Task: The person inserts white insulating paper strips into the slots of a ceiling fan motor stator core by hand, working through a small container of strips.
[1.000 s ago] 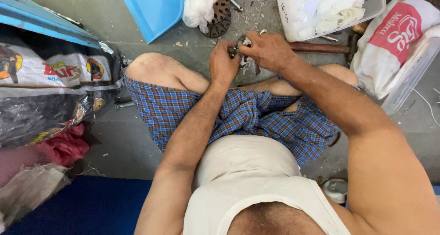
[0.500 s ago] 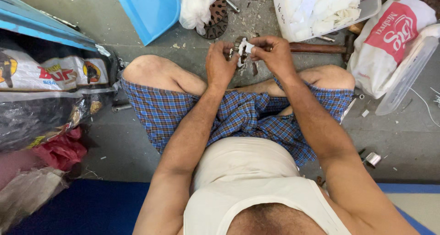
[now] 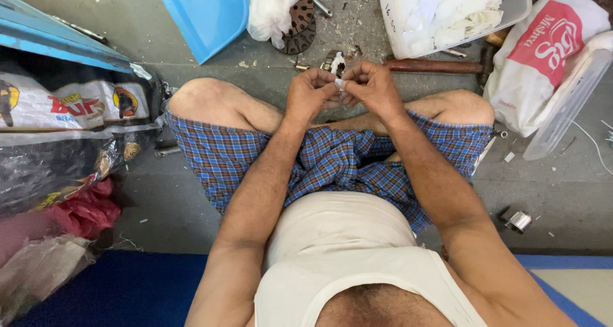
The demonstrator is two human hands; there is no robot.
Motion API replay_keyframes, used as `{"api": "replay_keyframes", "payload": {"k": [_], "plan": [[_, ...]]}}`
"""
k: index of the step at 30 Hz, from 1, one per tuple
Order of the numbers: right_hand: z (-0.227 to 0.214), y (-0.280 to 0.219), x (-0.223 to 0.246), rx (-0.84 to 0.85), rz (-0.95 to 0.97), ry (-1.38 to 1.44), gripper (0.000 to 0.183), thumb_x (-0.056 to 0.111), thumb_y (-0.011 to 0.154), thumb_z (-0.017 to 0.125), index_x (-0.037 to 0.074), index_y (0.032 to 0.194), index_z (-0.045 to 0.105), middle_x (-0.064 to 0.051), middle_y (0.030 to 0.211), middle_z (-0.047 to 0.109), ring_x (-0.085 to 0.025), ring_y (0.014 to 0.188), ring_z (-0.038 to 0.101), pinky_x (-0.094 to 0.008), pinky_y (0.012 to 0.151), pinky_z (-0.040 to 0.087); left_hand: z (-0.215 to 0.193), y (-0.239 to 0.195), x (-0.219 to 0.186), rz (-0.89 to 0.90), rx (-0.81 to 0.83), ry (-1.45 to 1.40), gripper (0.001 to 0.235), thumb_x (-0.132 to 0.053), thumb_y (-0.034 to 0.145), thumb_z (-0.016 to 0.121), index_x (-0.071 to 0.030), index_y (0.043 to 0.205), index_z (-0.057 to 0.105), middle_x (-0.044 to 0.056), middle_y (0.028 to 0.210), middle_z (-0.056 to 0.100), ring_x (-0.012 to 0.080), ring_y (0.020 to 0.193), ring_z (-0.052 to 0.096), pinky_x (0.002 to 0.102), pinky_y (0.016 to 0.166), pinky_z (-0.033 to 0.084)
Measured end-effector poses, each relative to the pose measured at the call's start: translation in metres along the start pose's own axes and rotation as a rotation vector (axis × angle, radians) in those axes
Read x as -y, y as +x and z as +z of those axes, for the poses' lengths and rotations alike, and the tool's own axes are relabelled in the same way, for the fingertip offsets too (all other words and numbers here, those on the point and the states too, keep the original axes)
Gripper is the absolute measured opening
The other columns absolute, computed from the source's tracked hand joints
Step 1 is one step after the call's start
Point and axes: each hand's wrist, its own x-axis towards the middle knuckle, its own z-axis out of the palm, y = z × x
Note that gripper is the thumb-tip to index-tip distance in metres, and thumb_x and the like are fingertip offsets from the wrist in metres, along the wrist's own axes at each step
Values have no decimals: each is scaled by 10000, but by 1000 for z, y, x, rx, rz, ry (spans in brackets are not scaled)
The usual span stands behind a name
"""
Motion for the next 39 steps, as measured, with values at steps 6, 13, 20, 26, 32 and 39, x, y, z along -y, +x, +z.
{"api": "replay_keyframes", "payload": {"k": [6, 13, 20, 26, 32, 39], "plan": [[0, -9, 19, 82, -322, -330, 293, 69, 887, 791, 50, 1174, 732, -65, 970, 728, -132, 876, 721, -287, 751, 613, -8, 9, 2, -191, 0, -171, 79, -8, 893, 677, -22, 932, 610, 113, 718, 706, 165, 540, 663, 302, 449, 542], [-2, 3, 17, -111, -416, -477, 173, 131, 909, 827, 54, 1060, 794, -71, 993, 769, -127, 803, 727, -272, 680, 587, -3, 11, 3, -53, -135, 11, 161, -85, 884, 752, -28, 993, 648, 93, 737, 710, 150, 533, 638, 296, 449, 500], [10, 25, 9, -170, -401, -472, 164, 118, 895, 815, 18, 1023, 796, -94, 893, 753, -137, 741, 723, -273, 644, 578, -5, 12, 1, 161, -338, 599, 318, -119, 742, 867, -20, 999, 708, 56, 769, 735, 159, 675, 708, 324, 626, 564], [16, 28, 8, -193, -414, -528, 122, 109, 868, 795, 27, 959, 795, -107, 866, 754, -167, 719, 730, -303, 640, 573, -3, 11, 1, 157, -350, 593, 299, -107, 726, 878, -26, 967, 721, 62, 756, 734, 157, 667, 699, 323, 622, 557], [17, 31, 22, -151, -378, -653, 124, 129, 836, 803, 32, 912, 794, -128, 823, 770, -217, 697, 745, -338, 659, 585, -3, 8, -4, 115, -332, 593, 269, -96, 754, 863, -24, 967, 716, 61, 787, 723, 156, 688, 697, 332, 619, 575], [24, 33, 31, -144, -330, -784, 132, 135, 823, 795, 41, 914, 803, -147, 804, 765, -251, 700, 755, -359, 688, 598, -3, 10, 0, 181, -364, 610, 293, -103, 729, 879, -16, 957, 717, 85, 783, 731, 190, 692, 710, 351, 642, 570]]}}
